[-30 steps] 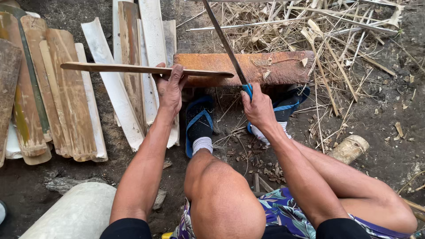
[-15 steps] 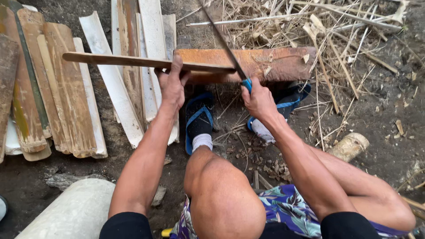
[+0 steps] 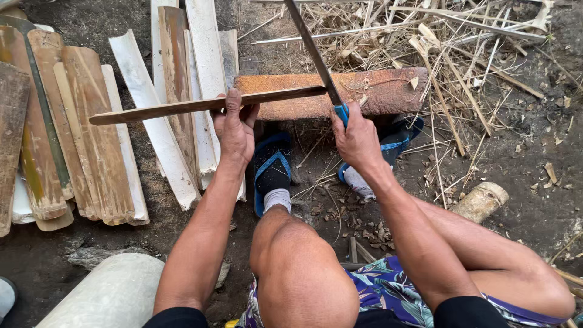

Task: The person sits on the ground and uses a long metal file to sharpen the edges of bamboo strips. They hold each strip against a wooden block and file the edges repeatedly, then place the finished pieces aside.

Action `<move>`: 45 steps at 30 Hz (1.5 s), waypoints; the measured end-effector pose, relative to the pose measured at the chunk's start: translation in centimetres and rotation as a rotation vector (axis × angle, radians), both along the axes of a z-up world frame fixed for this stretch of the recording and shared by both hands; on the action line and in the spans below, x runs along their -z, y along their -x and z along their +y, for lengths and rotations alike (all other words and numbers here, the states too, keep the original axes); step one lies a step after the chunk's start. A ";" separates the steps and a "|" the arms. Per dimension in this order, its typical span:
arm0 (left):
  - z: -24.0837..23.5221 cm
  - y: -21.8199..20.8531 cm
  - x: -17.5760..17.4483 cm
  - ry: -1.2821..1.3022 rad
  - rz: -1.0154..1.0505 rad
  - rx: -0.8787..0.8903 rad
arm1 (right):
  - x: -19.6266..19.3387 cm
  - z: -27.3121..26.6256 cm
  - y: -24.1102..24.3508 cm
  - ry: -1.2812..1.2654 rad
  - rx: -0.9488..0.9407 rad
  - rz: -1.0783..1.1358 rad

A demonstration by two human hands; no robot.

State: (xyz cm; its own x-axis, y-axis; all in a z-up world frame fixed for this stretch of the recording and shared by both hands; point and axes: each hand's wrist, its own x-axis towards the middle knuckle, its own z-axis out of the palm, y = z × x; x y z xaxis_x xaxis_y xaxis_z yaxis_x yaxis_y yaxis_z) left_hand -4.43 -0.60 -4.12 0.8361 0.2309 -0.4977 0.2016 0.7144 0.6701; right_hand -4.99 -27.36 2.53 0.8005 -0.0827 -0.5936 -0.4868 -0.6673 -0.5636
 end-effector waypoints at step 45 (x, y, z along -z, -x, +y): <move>1.8 5.9 -7.4 -1.132 0.009 1.286 | 5.0 4.1 5.1 -0.072 0.163 -0.591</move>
